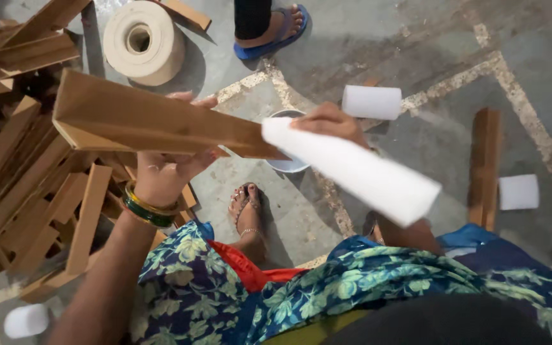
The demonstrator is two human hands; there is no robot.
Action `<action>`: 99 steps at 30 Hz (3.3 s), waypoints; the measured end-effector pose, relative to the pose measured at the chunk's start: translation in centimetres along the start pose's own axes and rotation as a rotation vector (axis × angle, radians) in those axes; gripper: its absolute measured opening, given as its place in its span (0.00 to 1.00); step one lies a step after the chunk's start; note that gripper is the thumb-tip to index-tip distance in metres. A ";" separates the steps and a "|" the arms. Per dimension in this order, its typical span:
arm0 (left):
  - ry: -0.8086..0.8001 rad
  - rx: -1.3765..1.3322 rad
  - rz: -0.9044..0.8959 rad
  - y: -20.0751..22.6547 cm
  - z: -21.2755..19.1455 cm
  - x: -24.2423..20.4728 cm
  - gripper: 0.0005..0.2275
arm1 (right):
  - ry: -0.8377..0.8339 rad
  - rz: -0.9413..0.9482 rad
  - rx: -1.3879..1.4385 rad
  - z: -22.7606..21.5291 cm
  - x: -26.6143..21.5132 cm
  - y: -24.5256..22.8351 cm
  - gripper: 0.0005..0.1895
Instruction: The person sits on the floor and repeatedly inserts a white paper roll into a brown cardboard trough, then removes it. They handle multiple cardboard troughs and paper rolls, placing them on the floor as they work.
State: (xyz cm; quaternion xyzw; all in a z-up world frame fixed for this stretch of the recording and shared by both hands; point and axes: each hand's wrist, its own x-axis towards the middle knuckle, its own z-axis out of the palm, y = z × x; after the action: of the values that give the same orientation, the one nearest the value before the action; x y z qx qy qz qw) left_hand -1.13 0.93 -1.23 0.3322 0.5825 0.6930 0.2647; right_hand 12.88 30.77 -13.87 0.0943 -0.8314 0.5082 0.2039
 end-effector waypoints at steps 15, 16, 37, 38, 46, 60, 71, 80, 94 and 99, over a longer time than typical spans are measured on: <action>0.033 0.107 0.128 1.0 -1.8 -0.6 0.30 | 0.002 -0.093 -0.250 -3.3 0.3 1.8 0.18; 0.000 0.198 0.140 1.0 -1.6 -0.5 0.31 | 0.045 -0.183 -0.221 -3.5 0.7 1.7 0.19; -0.271 0.407 0.148 0.5 5.6 0.1 0.29 | 0.270 0.501 0.798 1.8 0.4 -3.0 0.18; -0.271 0.449 0.187 0.6 5.9 0.1 0.29 | 0.283 0.539 0.805 2.0 0.5 -2.8 0.17; -0.245 0.364 0.204 2.3 7.2 -0.7 0.29 | 0.377 0.607 0.523 2.4 0.3 2.0 0.14; -0.215 0.496 0.295 2.9 7.8 -1.3 0.28 | 0.443 0.641 0.566 2.9 -0.1 5.2 0.12; -0.290 0.699 0.266 2.3 6.8 -0.2 0.25 | 0.381 0.599 0.863 3.4 0.8 -3.2 0.10; -0.332 0.602 0.281 2.2 6.9 -0.6 0.20 | 0.419 0.320 0.101 2.7 0.9 -4.5 0.12; -0.068 0.554 0.352 -1.4 2.3 -2.5 0.29 | 0.485 0.663 0.392 3.1 -1.1 7.7 0.17; -0.058 1.394 0.056 -1.7 1.0 -4.8 0.26 | 0.403 0.624 0.409 3.3 -1.6 8.8 0.17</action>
State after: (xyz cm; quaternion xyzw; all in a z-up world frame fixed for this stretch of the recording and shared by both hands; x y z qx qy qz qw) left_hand 2.65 -1.80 -3.54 0.4577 0.8754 0.1550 -0.0127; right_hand 10.32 31.87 -23.02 -0.2246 -0.6456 0.7084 0.1759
